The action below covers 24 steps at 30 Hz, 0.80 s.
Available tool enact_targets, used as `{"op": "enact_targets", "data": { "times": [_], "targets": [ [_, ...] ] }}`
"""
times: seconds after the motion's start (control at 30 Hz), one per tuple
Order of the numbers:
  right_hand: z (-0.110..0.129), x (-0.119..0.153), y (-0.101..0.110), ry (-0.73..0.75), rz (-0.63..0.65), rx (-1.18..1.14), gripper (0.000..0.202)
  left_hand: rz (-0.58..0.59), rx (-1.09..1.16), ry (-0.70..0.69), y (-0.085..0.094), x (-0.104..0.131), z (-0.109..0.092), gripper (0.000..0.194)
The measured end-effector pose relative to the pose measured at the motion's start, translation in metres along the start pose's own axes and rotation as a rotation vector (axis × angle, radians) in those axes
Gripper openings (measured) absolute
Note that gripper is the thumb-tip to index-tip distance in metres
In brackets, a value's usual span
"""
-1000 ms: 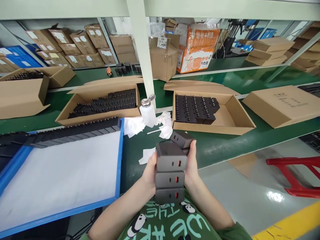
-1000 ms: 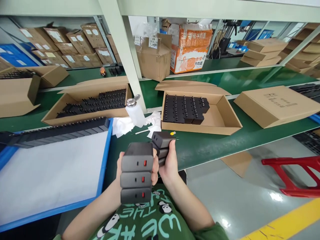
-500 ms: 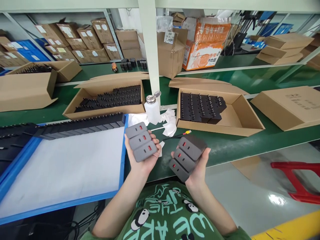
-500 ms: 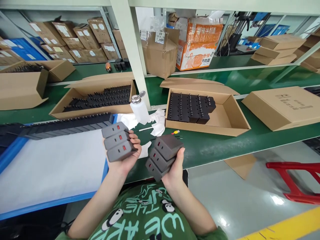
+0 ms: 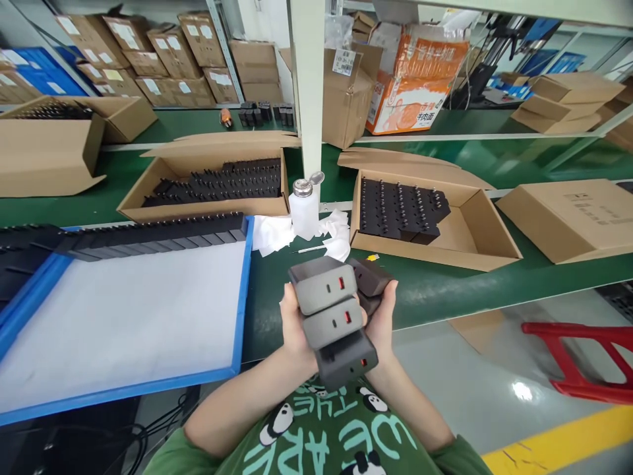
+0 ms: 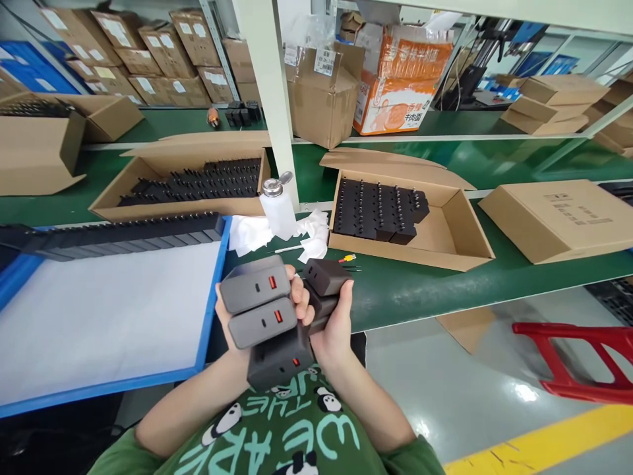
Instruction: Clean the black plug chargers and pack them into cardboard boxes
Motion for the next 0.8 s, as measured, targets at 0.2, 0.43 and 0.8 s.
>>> {"op": "enact_targets", "data": {
  "times": [0.2, 0.43, 0.8],
  "targets": [
    [-0.001, 0.009, 0.018, 0.014, -0.094, -0.098, 0.074, -0.085, 0.051, -0.050, 0.026, -0.014, -0.022, 0.055],
    [0.025, 0.021, 0.025, 0.234, -0.292, -0.112, 0.076, 0.069, 0.120, 0.120, 0.050, -0.005, -0.033, 0.059],
    [0.060, 0.039, 0.007, 0.657, -0.291, 0.246, 0.059, 0.183, 0.045, 0.440, 0.030, 0.037, -0.005, 0.062]
  ]
}}
Point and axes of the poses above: each hand's wrist, its own x-axis away from the middle knuckle, its own y-axis out of the back of the hand, z = x × y, the point moved 8 cm from there along -x, towards the middle knuckle, and after that the axes turned 12 degrees about -y, right-handed, at the moved point
